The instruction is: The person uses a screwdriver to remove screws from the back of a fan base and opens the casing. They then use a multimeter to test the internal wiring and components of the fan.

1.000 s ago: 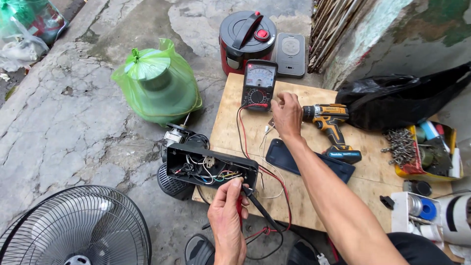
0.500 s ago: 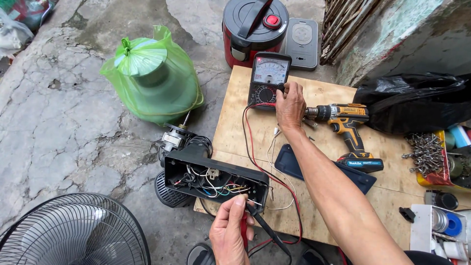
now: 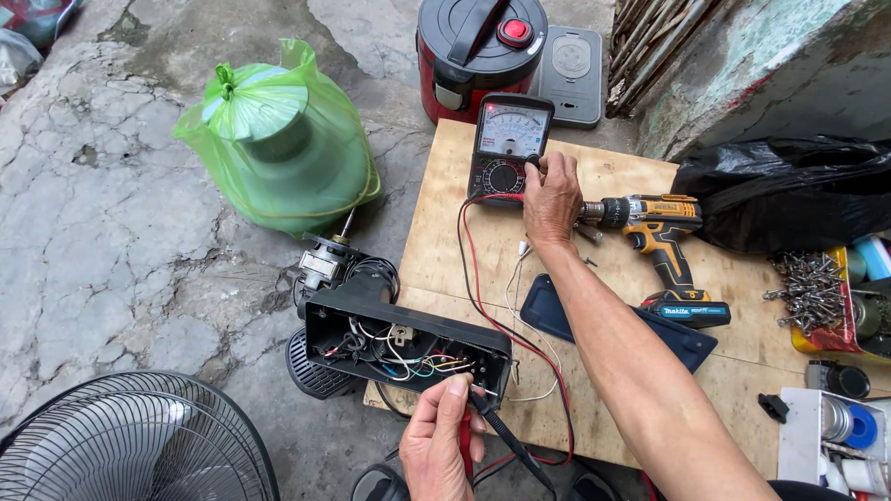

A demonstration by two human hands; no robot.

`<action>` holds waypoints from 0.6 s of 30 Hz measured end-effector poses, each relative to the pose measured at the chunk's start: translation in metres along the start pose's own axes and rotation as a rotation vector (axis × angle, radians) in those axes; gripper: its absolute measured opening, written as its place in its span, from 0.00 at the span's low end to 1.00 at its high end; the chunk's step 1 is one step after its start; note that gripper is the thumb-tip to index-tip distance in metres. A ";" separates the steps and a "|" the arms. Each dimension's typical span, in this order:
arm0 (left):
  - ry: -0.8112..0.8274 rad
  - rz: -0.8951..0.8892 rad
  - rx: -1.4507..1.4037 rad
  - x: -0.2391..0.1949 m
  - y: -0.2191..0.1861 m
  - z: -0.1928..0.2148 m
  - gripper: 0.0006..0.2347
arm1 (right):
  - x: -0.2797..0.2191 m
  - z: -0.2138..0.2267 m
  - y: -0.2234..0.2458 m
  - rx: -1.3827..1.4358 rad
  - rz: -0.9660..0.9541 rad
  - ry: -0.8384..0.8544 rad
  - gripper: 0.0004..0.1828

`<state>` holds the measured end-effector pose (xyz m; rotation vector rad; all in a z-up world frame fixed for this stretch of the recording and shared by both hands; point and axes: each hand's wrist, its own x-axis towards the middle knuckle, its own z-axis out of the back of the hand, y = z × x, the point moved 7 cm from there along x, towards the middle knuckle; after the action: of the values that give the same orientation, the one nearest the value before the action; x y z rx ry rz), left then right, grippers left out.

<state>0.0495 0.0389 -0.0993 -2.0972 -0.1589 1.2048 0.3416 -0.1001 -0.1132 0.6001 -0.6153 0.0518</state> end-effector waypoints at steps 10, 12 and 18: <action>-0.024 0.039 0.017 -0.001 0.001 0.000 0.09 | -0.002 -0.001 -0.003 0.049 -0.065 -0.053 0.11; -0.029 0.043 0.027 -0.001 0.002 0.001 0.09 | -0.002 0.000 -0.003 0.047 -0.069 -0.051 0.11; -0.027 0.031 0.026 0.002 0.004 0.002 0.08 | -0.002 0.002 -0.001 0.064 -0.073 -0.043 0.11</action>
<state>0.0485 0.0376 -0.1037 -2.0686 -0.1227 1.2479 0.3394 -0.1012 -0.1136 0.6864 -0.6345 -0.0099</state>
